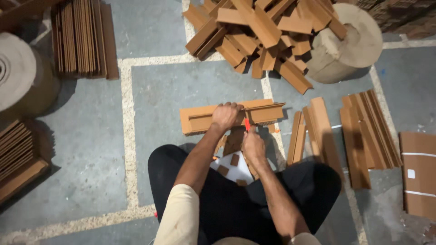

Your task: The person sits on the floor and uses a utility knife to cut long strips from folded cardboard pieces. They repeatedly cut the cardboard, separate the pieces, and toss the cut strips onto a pile on the floor.

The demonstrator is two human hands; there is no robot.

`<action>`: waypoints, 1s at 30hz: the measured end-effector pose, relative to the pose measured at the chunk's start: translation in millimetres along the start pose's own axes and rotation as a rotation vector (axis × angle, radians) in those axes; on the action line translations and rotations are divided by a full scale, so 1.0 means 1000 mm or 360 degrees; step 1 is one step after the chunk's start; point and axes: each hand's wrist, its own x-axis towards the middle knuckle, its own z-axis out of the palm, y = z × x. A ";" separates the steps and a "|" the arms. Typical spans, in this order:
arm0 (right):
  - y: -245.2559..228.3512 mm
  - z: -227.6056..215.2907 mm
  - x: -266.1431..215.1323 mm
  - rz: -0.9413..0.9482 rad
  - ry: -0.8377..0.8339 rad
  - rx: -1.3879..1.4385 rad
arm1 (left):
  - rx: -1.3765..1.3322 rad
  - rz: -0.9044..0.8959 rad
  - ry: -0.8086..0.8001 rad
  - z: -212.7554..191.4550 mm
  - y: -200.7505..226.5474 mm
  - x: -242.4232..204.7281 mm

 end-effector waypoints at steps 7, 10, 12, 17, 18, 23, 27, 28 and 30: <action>0.038 0.065 0.078 -0.0062 -0.0034 -0.0060 | 0.0101 0.0076 0.0012 0.032 -0.008 -0.007; 0.033 0.055 0.081 -0.0138 0.0012 -0.0024 | 0.0142 -0.0023 0.0063 0.022 -0.002 -0.004; 0.023 0.034 0.069 -0.0149 -0.0012 -0.0014 | 0.0200 -0.0071 0.0088 0.012 0.002 -0.005; 0.028 -0.028 0.003 -0.0131 -0.0206 0.0001 | 0.0240 -0.0067 -0.0001 0.003 0.006 -0.007; 0.035 -0.037 -0.016 -0.0180 -0.0289 -0.0113 | 0.0217 -0.0062 -0.0028 0.006 0.008 -0.009; 0.059 -0.051 -0.034 -0.0343 -0.0488 -0.0520 | 0.0087 0.0046 -0.0043 0.004 0.002 -0.009; 0.052 -0.035 -0.024 -0.0171 -0.0823 -0.0792 | 0.0303 -0.0024 0.0087 -0.017 0.018 -0.035; 0.049 -0.034 -0.026 -0.0205 -0.0724 -0.0736 | 0.0299 -0.0078 0.0178 -0.024 0.023 -0.049; 0.038 -0.035 -0.022 -0.0291 -0.0467 -0.0515 | 0.0253 -0.0097 0.0386 -0.038 0.028 -0.076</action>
